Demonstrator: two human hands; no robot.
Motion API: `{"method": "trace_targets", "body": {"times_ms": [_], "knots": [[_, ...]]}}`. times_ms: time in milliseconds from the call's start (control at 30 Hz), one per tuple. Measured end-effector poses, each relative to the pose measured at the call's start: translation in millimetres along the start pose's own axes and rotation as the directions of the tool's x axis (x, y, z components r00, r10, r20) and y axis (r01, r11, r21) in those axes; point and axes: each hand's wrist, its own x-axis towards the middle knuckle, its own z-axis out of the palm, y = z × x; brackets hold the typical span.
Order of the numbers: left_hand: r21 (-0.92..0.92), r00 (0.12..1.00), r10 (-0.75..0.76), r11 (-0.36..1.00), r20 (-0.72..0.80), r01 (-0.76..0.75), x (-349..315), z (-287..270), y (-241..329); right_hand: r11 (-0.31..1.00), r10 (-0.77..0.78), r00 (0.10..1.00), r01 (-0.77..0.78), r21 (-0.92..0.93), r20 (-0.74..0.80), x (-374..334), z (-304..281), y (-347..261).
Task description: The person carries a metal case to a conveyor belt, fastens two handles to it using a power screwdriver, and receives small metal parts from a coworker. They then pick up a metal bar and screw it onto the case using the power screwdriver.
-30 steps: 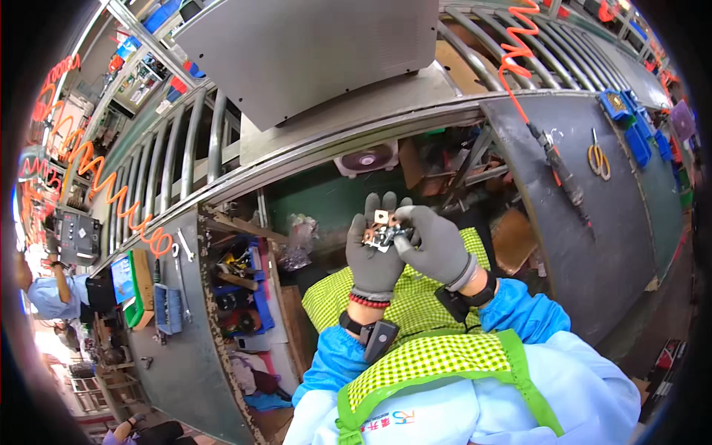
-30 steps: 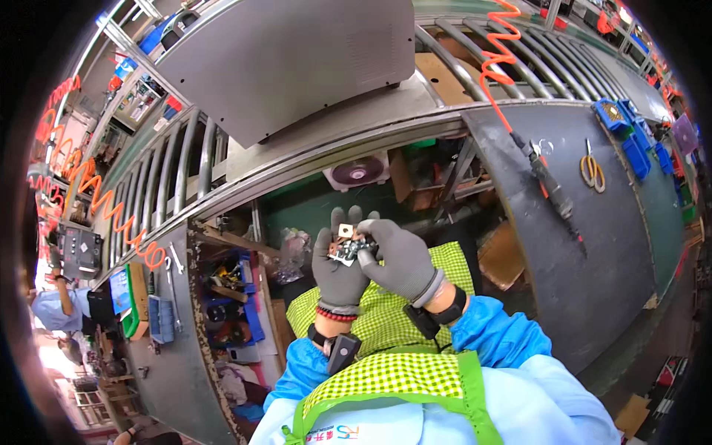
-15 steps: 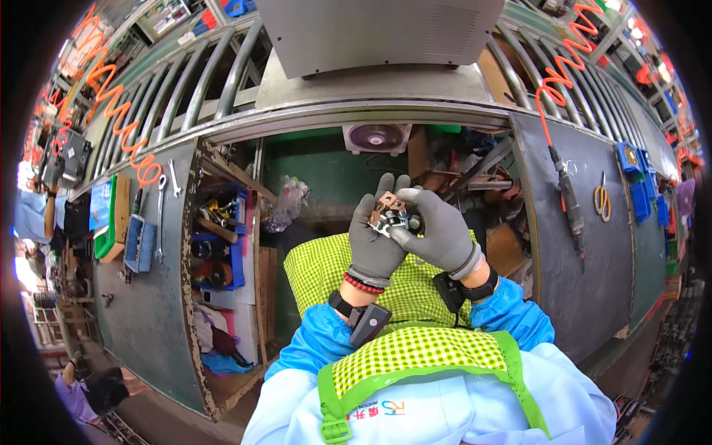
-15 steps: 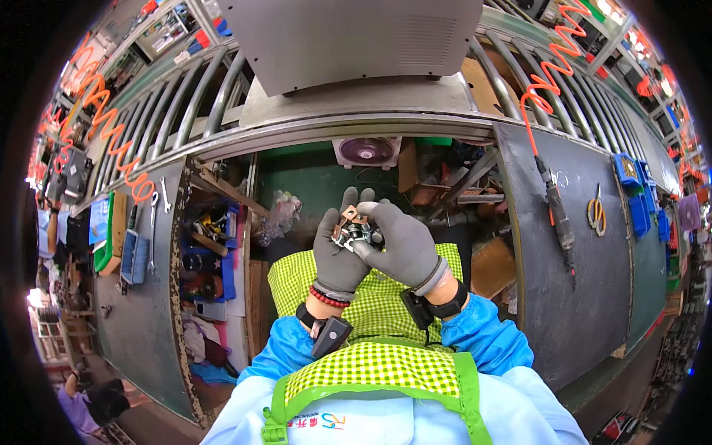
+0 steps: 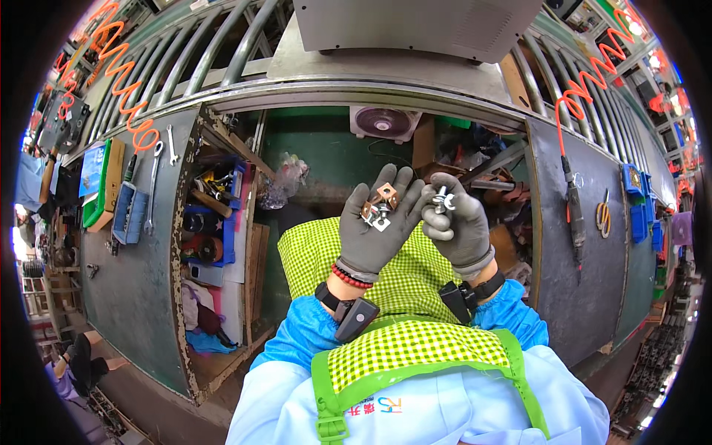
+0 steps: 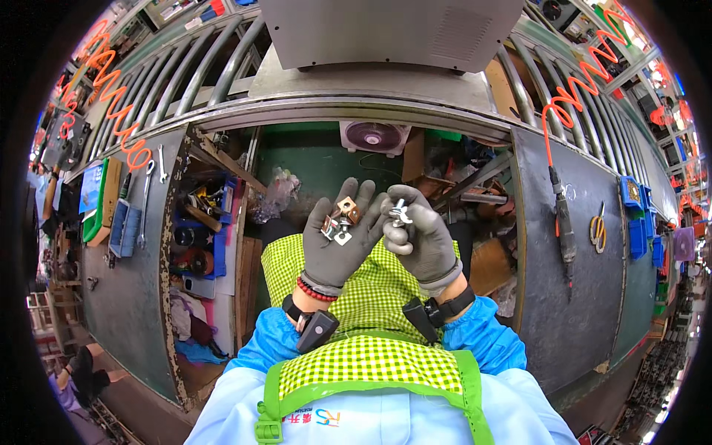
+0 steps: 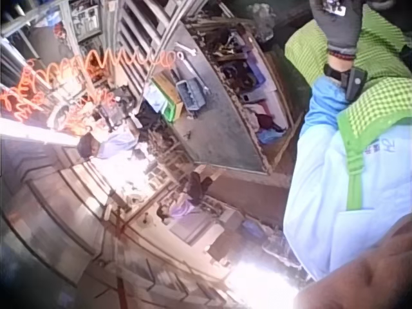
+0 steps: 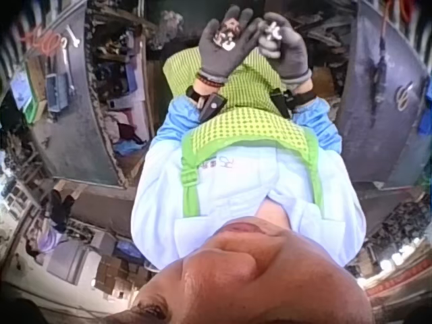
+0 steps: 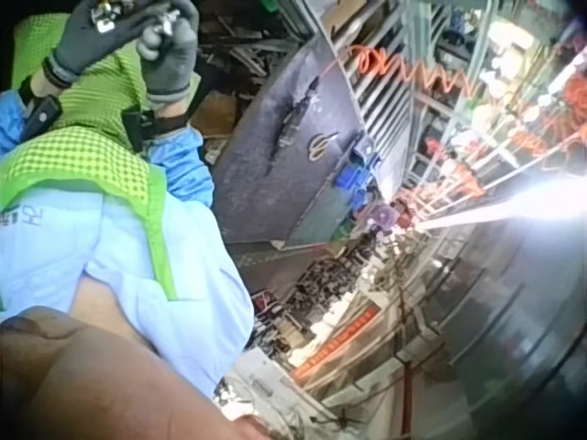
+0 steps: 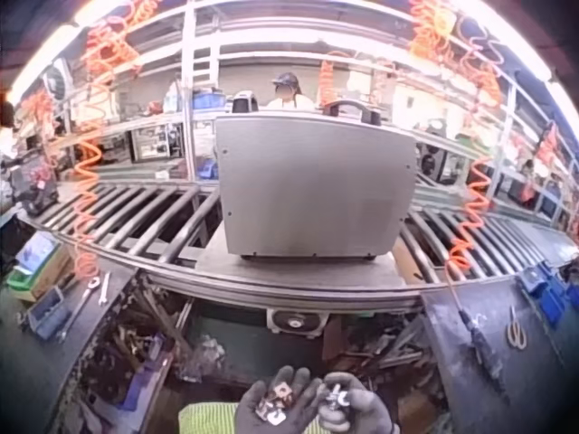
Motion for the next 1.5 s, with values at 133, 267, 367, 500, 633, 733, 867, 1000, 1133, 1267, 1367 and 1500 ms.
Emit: {"method": "trace_targets", "body": {"times_ms": [133, 267, 367, 500, 633, 733, 867, 1000, 1133, 1267, 1367, 1500], "knots": [[0.078, 0.998, -0.032, 0.996, -0.052, 0.036, -7, 4, 2, 0.995, 0.103, 0.992, -0.103, -0.002, -0.073, 3, 1, -7], [0.100, 0.996, -0.029, 0.994, -0.086, 0.038, -12, 5, 2, 0.649, 0.036, 0.971, -0.201, -0.733, -0.235, 9, 13, -12], [0.046, 0.995, -0.051, 0.997, -0.085, 0.055, -14, 7, 3, 0.403, -0.157, 0.984, 0.141, -0.904, 0.084, 15, 26, -7], [0.162, 0.994, -0.085, 0.982, -0.070, 0.095, -16, 9, 2, -0.235, -0.123, 0.932, 0.305, -0.923, 0.340, 16, 37, -8], [0.167, 0.998, -0.032, 0.985, -0.046, 0.039, -15, 10, 0, -0.298, -0.134, 0.950, 0.234, -0.925, 0.283, 15, 38, -3], [0.204, 1.000, 0.013, 0.979, -0.025, -0.008, -15, 11, -1, -0.273, -0.224, 0.941, 0.190, -0.943, 0.254, 17, 34, 1], [0.195, 0.997, -0.016, 0.980, -0.075, 0.031, -15, 11, 0, -0.154, -0.276, 0.917, 0.253, -0.955, 0.288, 17, 29, 2], [0.194, 0.996, -0.011, 0.981, -0.094, 0.029, -14, 10, 0, -0.046, -0.292, 0.936, 0.193, -0.980, 0.197, 13, 29, 0], [0.089, 0.992, -0.040, 0.995, -0.123, 0.051, -14, 12, -1, -0.090, -0.232, 0.930, 0.271, -0.958, 0.285, 15, 34, -5], [0.157, 0.998, -0.054, 0.986, -0.037, 0.059, -14, 15, 1, -0.156, -0.230, 0.898, 0.347, -0.925, 0.376, 10, 38, -12], [0.170, 0.994, -0.038, 0.984, -0.099, 0.054, -16, 14, 1, -0.327, -0.043, 0.878, 0.438, -0.837, 0.476, 8, 39, -15], [0.173, 0.993, -0.072, 0.981, -0.089, 0.086, -18, 10, 0, -0.524, 0.122, 0.873, 0.460, -0.717, 0.471, 7, 38, -14]]}}
